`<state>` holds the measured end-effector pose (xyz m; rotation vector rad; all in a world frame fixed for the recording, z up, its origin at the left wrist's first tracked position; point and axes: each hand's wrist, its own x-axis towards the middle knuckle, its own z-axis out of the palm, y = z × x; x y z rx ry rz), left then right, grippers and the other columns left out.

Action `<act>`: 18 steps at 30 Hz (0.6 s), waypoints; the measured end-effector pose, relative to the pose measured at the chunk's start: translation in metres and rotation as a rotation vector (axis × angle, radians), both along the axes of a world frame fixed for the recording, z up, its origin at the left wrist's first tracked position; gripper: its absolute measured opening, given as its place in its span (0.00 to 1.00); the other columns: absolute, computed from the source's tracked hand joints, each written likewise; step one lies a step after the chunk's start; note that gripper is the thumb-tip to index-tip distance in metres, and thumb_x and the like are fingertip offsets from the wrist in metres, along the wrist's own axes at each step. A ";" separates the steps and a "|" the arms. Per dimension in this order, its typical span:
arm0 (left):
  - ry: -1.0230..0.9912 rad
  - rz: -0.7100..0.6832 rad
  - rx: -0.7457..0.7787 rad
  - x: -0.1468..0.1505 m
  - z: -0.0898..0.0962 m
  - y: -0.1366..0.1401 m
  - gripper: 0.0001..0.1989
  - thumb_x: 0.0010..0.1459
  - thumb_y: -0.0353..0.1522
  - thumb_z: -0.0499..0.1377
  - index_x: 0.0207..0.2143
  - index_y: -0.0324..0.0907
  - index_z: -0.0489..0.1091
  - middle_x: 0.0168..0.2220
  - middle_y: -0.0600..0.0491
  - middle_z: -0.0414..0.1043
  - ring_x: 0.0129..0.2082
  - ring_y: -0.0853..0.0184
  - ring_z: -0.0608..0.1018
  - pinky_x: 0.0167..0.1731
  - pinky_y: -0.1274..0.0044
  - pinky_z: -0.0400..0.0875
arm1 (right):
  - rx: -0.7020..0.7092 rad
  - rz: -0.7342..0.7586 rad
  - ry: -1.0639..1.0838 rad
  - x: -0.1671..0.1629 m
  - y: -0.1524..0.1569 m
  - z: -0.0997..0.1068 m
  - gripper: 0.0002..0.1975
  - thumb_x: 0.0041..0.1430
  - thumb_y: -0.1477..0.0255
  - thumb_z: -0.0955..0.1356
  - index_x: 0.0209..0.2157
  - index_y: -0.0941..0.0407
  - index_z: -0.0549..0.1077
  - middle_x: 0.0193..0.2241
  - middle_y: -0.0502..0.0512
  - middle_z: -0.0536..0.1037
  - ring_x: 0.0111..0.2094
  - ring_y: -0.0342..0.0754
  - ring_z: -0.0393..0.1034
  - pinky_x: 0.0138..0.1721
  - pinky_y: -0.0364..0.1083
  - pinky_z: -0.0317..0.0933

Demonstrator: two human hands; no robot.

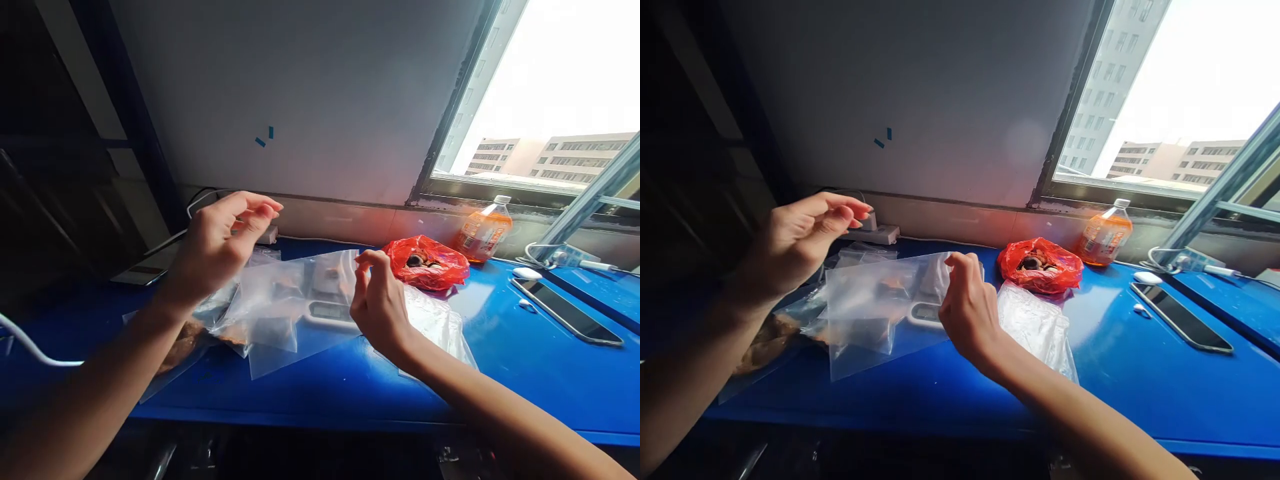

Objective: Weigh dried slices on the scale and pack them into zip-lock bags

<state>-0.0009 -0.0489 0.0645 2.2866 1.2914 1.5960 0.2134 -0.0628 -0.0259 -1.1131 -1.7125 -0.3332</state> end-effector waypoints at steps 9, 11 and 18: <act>0.527 -0.145 0.054 0.048 -0.046 -0.016 0.23 0.63 0.42 0.53 0.54 0.38 0.65 0.52 0.44 0.70 0.47 0.57 0.76 0.43 0.68 0.72 | -0.416 0.545 0.556 -0.018 0.004 0.003 0.11 0.58 0.74 0.63 0.39 0.51 0.53 0.35 0.50 0.69 0.26 0.41 0.68 0.27 0.43 0.63; 0.422 -0.156 -0.029 0.048 -0.053 -0.012 0.26 0.62 0.47 0.53 0.55 0.39 0.65 0.52 0.44 0.69 0.43 0.58 0.77 0.41 0.68 0.74 | -0.483 0.714 0.651 -0.017 0.000 0.004 0.14 0.57 0.74 0.64 0.41 0.51 0.53 0.36 0.50 0.71 0.31 0.43 0.72 0.31 0.44 0.66; -0.018 -0.218 -0.412 0.036 -0.059 0.001 0.21 0.53 0.43 0.62 0.46 0.43 0.67 0.46 0.49 0.74 0.33 0.64 0.78 0.33 0.71 0.76 | -0.435 0.896 0.480 -0.019 -0.009 -0.001 0.17 0.59 0.79 0.61 0.48 0.50 0.54 0.44 0.56 0.73 0.44 0.45 0.73 0.47 0.50 0.67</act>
